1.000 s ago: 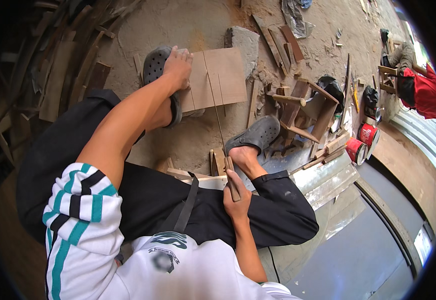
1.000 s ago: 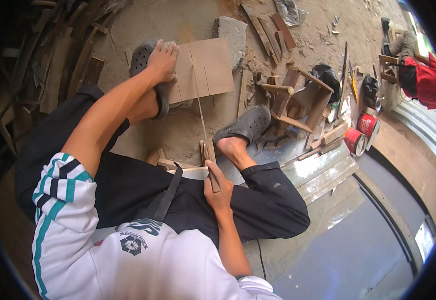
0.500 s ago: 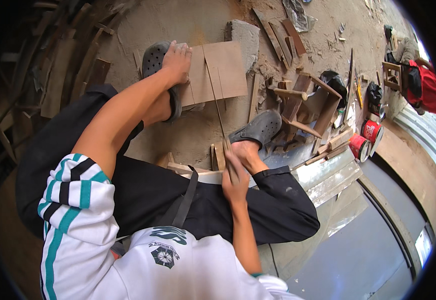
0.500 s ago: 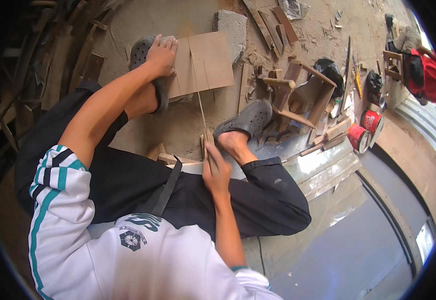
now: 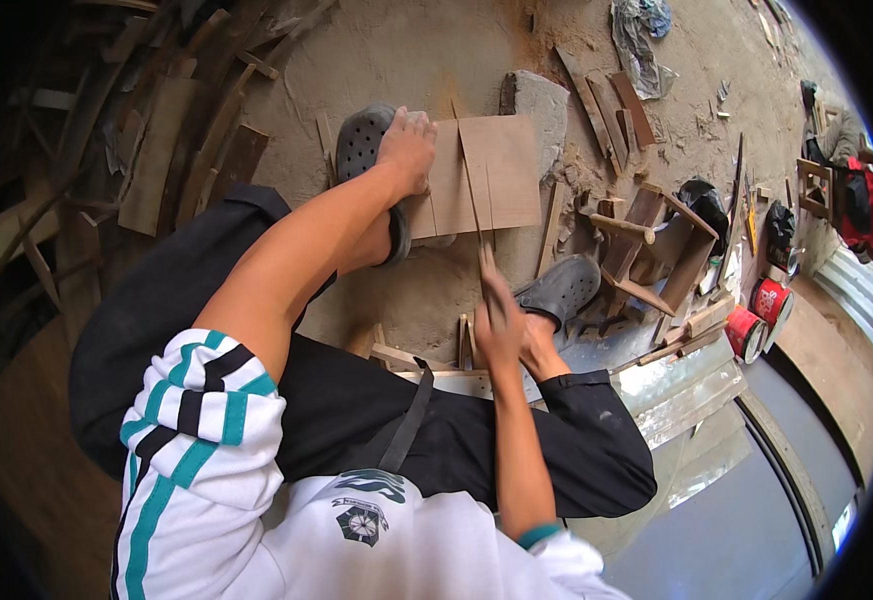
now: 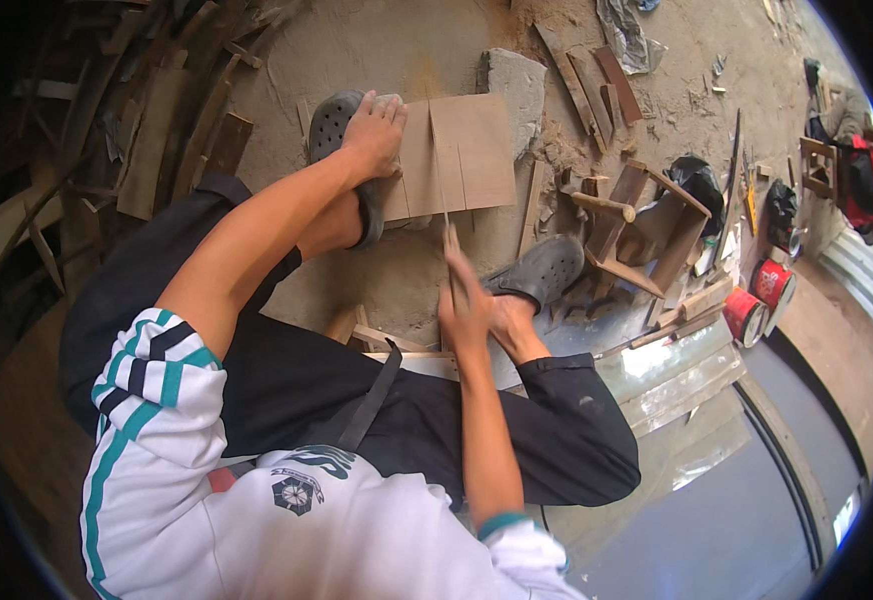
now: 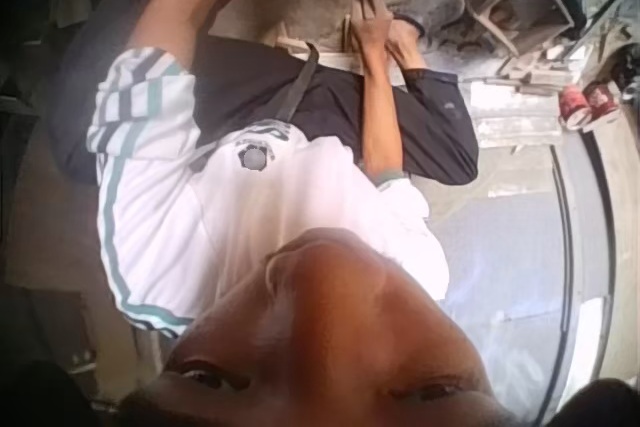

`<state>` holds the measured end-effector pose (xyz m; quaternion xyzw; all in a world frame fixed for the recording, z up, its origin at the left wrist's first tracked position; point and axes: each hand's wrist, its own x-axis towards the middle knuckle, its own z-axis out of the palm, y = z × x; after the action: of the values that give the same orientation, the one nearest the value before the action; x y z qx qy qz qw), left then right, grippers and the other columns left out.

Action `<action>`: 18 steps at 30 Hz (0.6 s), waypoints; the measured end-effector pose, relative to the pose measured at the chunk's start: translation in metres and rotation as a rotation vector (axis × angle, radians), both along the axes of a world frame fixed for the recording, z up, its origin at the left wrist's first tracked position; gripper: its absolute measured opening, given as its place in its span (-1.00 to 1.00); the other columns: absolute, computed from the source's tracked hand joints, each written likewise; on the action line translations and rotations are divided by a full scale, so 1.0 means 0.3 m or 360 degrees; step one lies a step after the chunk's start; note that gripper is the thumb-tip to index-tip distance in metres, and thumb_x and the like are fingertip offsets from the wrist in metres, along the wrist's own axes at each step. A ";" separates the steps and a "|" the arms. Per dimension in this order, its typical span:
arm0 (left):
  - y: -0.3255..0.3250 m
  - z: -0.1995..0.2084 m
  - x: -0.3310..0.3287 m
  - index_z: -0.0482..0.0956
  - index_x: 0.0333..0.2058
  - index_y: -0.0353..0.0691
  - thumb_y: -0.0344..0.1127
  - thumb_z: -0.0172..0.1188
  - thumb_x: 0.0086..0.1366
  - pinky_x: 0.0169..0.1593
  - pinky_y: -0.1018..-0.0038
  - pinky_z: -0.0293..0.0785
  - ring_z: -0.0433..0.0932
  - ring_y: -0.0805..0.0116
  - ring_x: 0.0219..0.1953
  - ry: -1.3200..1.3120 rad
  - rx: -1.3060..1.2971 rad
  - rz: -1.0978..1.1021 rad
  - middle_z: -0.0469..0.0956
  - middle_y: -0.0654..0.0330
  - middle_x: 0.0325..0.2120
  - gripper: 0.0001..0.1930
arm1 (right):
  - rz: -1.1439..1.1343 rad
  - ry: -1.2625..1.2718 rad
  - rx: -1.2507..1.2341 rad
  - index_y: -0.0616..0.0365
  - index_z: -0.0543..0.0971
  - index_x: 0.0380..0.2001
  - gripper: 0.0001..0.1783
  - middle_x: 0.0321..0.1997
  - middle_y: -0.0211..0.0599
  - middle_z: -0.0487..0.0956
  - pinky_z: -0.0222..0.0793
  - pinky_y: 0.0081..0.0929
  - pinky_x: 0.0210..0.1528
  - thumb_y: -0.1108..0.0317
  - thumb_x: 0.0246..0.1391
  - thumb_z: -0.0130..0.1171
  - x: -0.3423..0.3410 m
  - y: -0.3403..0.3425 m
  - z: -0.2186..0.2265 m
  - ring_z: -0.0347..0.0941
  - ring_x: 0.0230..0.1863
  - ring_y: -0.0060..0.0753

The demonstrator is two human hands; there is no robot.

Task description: The person sits on the floor and uses a hand saw to cut a small rectangular piece of wood. They hold the wood with their left hand and saw with their right hand, making several cuts along a marked line.

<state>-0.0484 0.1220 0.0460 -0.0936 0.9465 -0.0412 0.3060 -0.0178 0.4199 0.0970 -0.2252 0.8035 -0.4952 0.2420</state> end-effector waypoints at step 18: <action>0.020 0.002 0.001 0.11 0.39 -0.37 0.21 0.41 0.02 0.51 0.06 -0.20 0.14 0.09 0.45 0.0020 0.0042 0.0017 0.16 -0.11 0.40 0.12 | -0.0054 0.0009 -0.0087 0.26 0.53 0.13 -0.46 0.07 0.05 0.63 0.39 -0.36 0.22 0.69 0.00 0.08 -0.039 -0.093 -0.016 0.57 0.15 -0.04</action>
<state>-0.0480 0.1281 0.0465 -0.0948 0.9484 -0.0264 0.3015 -0.0296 0.3919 0.0921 -0.2194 0.7941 -0.5202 0.2250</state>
